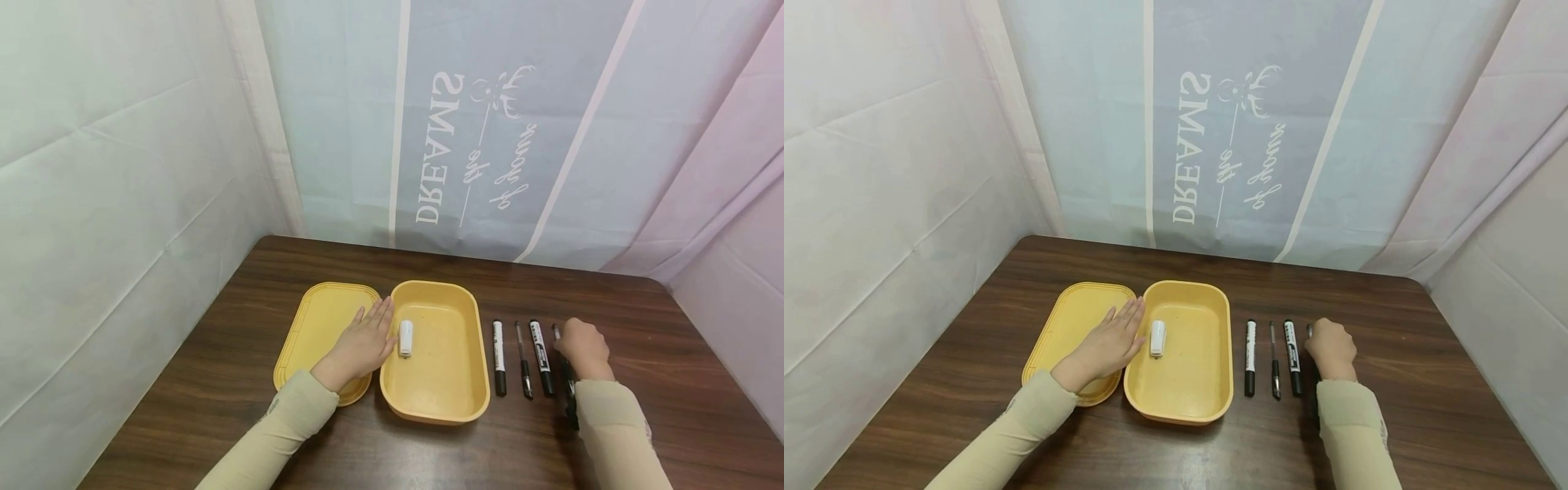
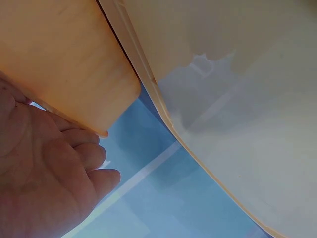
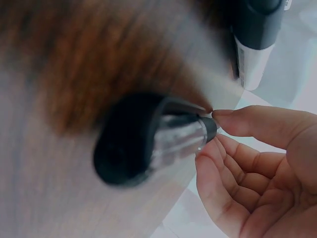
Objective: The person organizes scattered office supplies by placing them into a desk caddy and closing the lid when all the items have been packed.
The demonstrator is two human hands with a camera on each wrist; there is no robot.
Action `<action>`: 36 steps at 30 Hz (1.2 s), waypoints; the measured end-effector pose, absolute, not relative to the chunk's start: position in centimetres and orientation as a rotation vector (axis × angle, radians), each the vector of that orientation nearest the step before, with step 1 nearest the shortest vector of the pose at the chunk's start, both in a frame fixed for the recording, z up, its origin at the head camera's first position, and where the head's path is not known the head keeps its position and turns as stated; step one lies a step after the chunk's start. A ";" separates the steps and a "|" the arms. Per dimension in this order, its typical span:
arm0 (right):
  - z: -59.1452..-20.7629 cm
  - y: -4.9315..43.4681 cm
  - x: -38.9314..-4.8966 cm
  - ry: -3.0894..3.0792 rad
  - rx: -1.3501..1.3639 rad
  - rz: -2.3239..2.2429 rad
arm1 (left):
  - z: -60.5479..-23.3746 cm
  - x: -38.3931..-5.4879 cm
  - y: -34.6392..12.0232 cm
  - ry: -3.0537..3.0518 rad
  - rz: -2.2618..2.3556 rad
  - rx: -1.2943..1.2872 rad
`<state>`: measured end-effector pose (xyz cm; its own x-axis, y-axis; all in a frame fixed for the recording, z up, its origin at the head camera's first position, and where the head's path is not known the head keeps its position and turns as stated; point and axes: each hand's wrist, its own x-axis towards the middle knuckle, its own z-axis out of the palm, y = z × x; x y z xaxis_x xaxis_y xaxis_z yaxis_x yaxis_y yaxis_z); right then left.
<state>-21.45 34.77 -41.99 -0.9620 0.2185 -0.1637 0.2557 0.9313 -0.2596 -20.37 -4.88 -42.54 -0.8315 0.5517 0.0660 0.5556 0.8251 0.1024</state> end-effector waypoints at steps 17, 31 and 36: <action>-42.2 35.5 -21.2 2.925 0.371 -0.506 | -42.8 -20.4 -4.8 -2.964 -0.202 -0.895; -42.6 36.7 -21.2 2.939 0.301 -0.615 | -42.8 -20.3 -4.8 -2.951 -0.204 -0.898; -42.8 37.1 -21.3 2.930 0.280 -0.646 | -42.8 -20.3 -4.9 -2.943 -0.212 -0.898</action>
